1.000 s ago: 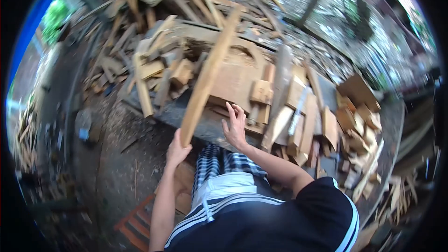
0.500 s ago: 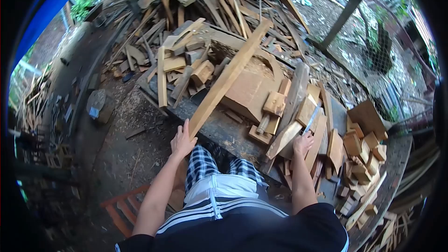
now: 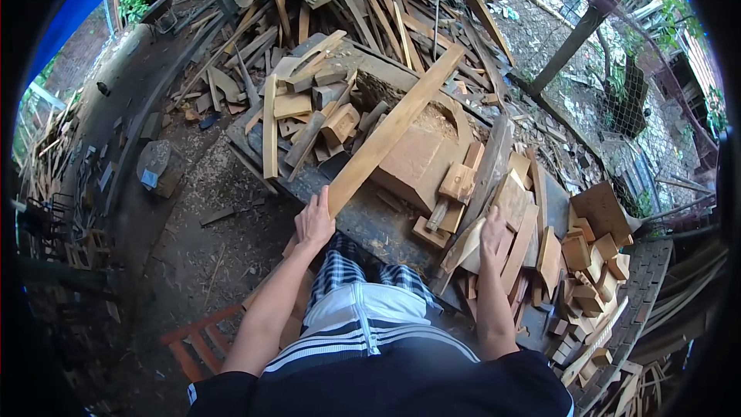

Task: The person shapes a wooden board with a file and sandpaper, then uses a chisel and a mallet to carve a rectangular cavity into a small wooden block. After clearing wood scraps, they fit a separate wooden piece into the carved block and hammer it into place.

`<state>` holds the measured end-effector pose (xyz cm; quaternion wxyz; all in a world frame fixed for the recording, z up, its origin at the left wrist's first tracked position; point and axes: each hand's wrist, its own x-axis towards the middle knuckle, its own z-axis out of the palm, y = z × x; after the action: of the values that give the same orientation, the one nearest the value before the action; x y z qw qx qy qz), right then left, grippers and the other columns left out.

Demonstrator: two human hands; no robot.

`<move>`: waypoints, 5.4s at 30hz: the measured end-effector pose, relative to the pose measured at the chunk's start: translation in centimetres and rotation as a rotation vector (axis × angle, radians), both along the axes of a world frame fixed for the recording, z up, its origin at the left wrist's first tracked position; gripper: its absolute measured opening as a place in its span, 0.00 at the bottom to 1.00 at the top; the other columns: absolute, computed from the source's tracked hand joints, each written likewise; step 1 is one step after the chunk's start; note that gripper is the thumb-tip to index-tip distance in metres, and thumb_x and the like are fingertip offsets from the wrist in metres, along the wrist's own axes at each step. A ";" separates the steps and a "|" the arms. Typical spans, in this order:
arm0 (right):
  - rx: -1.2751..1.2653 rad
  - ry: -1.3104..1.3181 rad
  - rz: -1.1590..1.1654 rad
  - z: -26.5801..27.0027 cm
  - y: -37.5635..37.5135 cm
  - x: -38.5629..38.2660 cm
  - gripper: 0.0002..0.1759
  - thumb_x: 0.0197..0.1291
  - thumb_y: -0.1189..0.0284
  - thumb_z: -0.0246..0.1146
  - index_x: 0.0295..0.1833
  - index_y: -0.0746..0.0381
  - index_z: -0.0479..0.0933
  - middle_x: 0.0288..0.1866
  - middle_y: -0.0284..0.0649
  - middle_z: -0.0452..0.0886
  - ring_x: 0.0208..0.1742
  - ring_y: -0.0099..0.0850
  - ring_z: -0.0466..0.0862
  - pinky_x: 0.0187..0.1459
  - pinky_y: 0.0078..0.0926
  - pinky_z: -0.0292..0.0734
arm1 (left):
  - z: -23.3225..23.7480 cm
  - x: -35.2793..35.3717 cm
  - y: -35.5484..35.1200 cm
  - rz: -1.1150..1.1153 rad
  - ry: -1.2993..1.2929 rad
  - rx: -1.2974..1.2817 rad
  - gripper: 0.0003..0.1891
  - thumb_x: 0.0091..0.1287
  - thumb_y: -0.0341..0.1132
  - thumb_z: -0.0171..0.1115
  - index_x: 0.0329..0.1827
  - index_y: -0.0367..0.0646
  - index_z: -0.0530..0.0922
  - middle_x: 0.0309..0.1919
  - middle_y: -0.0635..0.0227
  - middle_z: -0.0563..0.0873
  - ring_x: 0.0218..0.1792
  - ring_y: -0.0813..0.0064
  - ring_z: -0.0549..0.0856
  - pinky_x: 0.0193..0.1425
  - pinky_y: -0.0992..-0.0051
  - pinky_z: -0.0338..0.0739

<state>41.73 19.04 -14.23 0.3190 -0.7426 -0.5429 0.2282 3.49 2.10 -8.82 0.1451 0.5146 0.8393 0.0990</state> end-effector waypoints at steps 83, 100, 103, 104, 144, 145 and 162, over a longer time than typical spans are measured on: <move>-0.008 -0.225 0.459 2.7 16.9 -12.1 0.22 0.68 0.62 0.52 0.67 0.34 0.71 0.46 0.53 0.83 0.46 0.51 0.84 0.46 0.45 0.76 | 5.8 -3.9 -1.0 -0.061 -0.087 0.037 0.34 0.54 0.56 0.70 0.61 0.49 0.75 0.44 0.63 0.84 0.45 0.58 0.85 0.47 0.61 0.80; 0.321 -0.448 0.784 4.1 6.0 -17.0 0.30 0.65 0.70 0.56 0.69 0.29 0.67 0.27 0.40 0.76 0.20 0.34 0.78 0.19 0.32 0.75 | 3.8 -3.2 0.3 -0.194 -0.654 -0.157 0.38 0.51 0.29 0.62 0.71 0.46 0.66 0.49 0.41 0.82 0.53 0.46 0.81 0.55 0.60 0.78; 0.240 -0.402 0.679 4.7 9.6 -15.9 0.28 0.66 0.69 0.56 0.69 0.31 0.68 0.25 0.44 0.76 0.20 0.40 0.79 0.19 0.36 0.75 | 4.3 -3.8 -0.5 -0.162 -0.617 -0.136 0.37 0.50 0.30 0.63 0.69 0.45 0.67 0.48 0.41 0.82 0.53 0.46 0.81 0.55 0.60 0.78; 0.259 -0.387 0.636 4.9 10.5 -16.0 0.27 0.66 0.68 0.56 0.68 0.31 0.69 0.24 0.46 0.76 0.20 0.42 0.79 0.20 0.37 0.75 | 4.2 -4.0 -0.5 -0.169 -0.609 -0.135 0.37 0.50 0.30 0.63 0.69 0.45 0.67 0.48 0.41 0.82 0.53 0.46 0.81 0.55 0.60 0.78; 0.459 -0.455 0.788 1.6 6.3 -17.6 0.33 0.62 0.66 0.59 0.71 0.28 0.63 0.21 0.38 0.77 0.17 0.33 0.79 0.14 0.34 0.71 | 1.4 -5.3 0.1 -0.024 -0.788 -0.278 0.32 0.48 0.24 0.60 0.63 0.43 0.74 0.43 0.57 0.88 0.40 0.63 0.89 0.47 0.69 0.82; 0.472 -0.500 0.824 2.2 6.8 -17.1 0.32 0.62 0.66 0.58 0.71 0.27 0.63 0.20 0.38 0.77 0.17 0.34 0.79 0.14 0.34 0.71 | 1.0 -5.3 -0.1 -0.067 -0.767 -0.213 0.31 0.49 0.23 0.59 0.62 0.42 0.74 0.43 0.56 0.88 0.38 0.65 0.89 0.44 0.70 0.83; 0.208 -0.471 0.529 4.3 15.5 -13.7 0.24 0.67 0.69 0.50 0.66 0.34 0.71 0.24 0.44 0.82 0.24 0.43 0.83 0.23 0.44 0.78 | 0.7 -5.7 -0.3 -0.066 -0.684 -0.278 0.30 0.49 0.25 0.61 0.61 0.42 0.75 0.45 0.57 0.88 0.43 0.63 0.89 0.47 0.68 0.82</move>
<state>28.06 34.51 -9.92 0.1892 -0.5723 -0.7949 0.0692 -2.20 1.84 -8.11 0.4888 0.4538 0.7306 0.1458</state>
